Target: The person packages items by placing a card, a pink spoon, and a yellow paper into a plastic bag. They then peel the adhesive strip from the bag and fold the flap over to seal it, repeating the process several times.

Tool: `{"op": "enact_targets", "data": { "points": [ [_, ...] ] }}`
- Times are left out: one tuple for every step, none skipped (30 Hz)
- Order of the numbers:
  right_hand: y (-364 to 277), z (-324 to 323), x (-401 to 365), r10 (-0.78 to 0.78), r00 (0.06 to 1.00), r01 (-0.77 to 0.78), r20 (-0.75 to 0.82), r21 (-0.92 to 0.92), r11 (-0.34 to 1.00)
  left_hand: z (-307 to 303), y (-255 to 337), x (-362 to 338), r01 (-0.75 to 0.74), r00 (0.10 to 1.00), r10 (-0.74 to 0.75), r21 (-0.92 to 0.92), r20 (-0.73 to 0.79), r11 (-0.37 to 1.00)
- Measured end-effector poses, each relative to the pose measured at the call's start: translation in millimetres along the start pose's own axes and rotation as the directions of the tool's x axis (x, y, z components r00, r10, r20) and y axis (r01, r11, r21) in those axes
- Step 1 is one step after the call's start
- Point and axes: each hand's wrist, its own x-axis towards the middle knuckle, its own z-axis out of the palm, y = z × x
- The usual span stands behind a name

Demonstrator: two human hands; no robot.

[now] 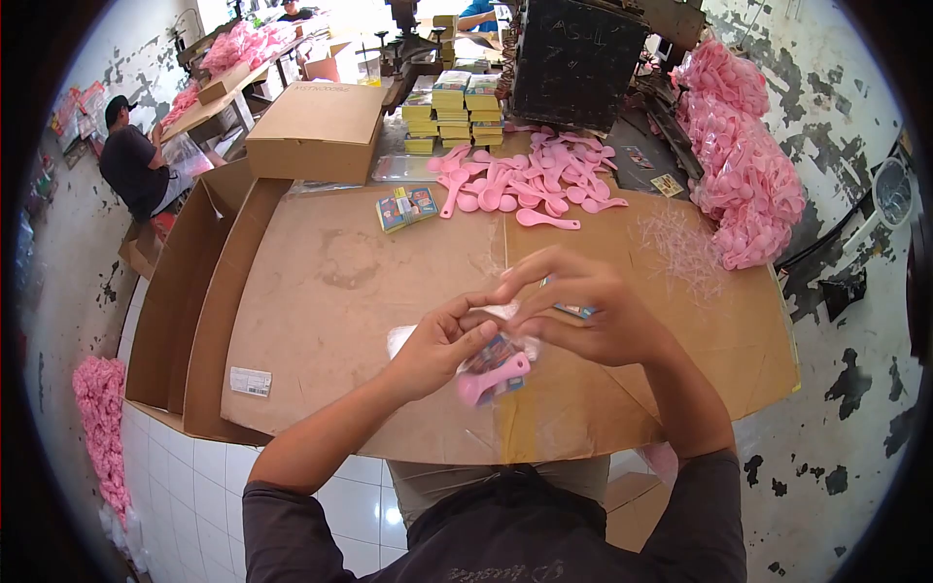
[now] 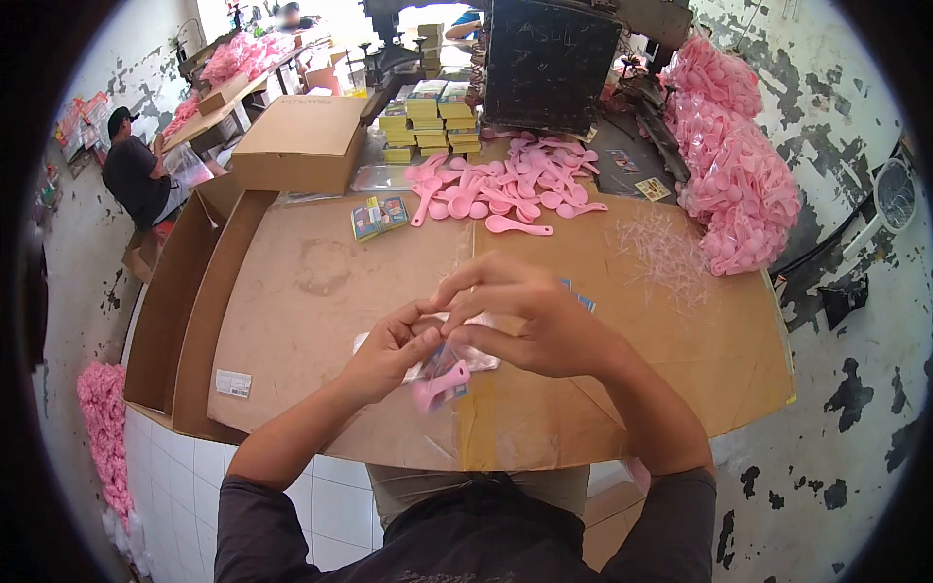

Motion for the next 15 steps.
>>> {"op": "enact_targets", "data": {
  "points": [
    [-11.9, -7.0, 4.3, -0.029, 0.998, 0.026, -0.055, -0.045, 0.999, 2.5, 1.4, -0.1, -0.054, 0.998, 0.055, 0.025, -0.021, 0.998],
    [-22.6, -13.2, 7.5, -0.06, 0.992, 0.051, -0.107, -0.093, 0.994, 4.8, 2.6, 0.1, -0.109, 0.993, 0.112, 0.05, -0.041, 0.993],
    [-31.9, -17.8, 9.2, -0.074, 0.995, 0.06, -0.07, -0.191, 0.98, 4.6, 3.8, -1.1, -0.176, 0.983, 0.181, 0.186, -0.012, 0.967],
    [-40.5, -21.4, 9.8, -0.083, 0.996, 0.069, -0.037, -0.288, 0.955, 2.9, 5.6, -3.1, -0.24, 0.97, 0.243, 0.318, 0.029, 0.917],
    [-45.1, -23.1, 8.8, -0.087, 0.996, 0.079, -0.004, -0.383, 0.92, 2.6, 7.2, -4.2, -0.302, 0.951, 0.297, 0.439, 0.081, 0.846],
    [-46.0, -23.1, 7.3, -0.038, 0.998, 0.015, -0.053, -0.38, 0.925, 6.1, 9.9, -4.9, -0.324, 0.945, 0.311, 0.434, 0.103, 0.84],
    [-45.9, -22.3, 6.0, 0.011, 0.995, -0.047, -0.098, -0.374, 0.926, 11.8, 13.4, -6.8, -0.346, 0.937, 0.326, 0.428, 0.121, 0.835],
    [-45.5, -21.1, 5.0, 0.059, 0.988, -0.107, -0.142, -0.365, 0.925, 16.1, 15.5, -8.0, -0.368, 0.929, 0.342, 0.422, 0.138, 0.829],
    [-44.8, -19.0, 3.8, 0.073, 0.985, -0.124, -0.157, -0.342, 0.932, 19.2, 15.8, -8.4, -0.359, 0.932, 0.342, 0.444, 0.122, 0.821],
    [-43.8, -16.3, 2.3, 0.087, 0.981, -0.138, -0.171, -0.318, 0.938, 22.3, 15.9, -8.5, -0.349, 0.934, 0.342, 0.467, 0.103, 0.813],
    [-43.5, -14.5, 1.0, 0.101, 0.978, -0.152, -0.184, -0.294, 0.944, 24.5, 16.3, -8.1, -0.339, 0.936, 0.343, 0.489, 0.085, 0.804],
    [-44.3, -13.6, -0.4, 0.118, 0.975, -0.17, -0.19, -0.284, 0.944, 25.6, 17.3, -6.9, -0.315, 0.944, 0.324, 0.463, 0.062, 0.829],
    [-45.3, -12.5, -2.0, 0.138, 0.971, -0.189, -0.197, -0.274, 0.943, 26.5, 18.2, -5.6, -0.289, 0.952, 0.302, 0.434, 0.04, 0.853],
    [-45.4, -11.7, -3.3, 0.157, 0.966, -0.209, -0.203, -0.263, 0.942, 26.9, 18.7, -4.9, -0.263, 0.96, 0.279, 0.405, 0.019, 0.876],
    [-43.1, -9.1, -3.4, 0.101, 0.962, -0.182, -0.254, -0.318, 0.931, 26.8, 18.5, -5.1, -0.252, 0.962, 0.273, 0.402, 0.007, 0.88]
  ]
}}
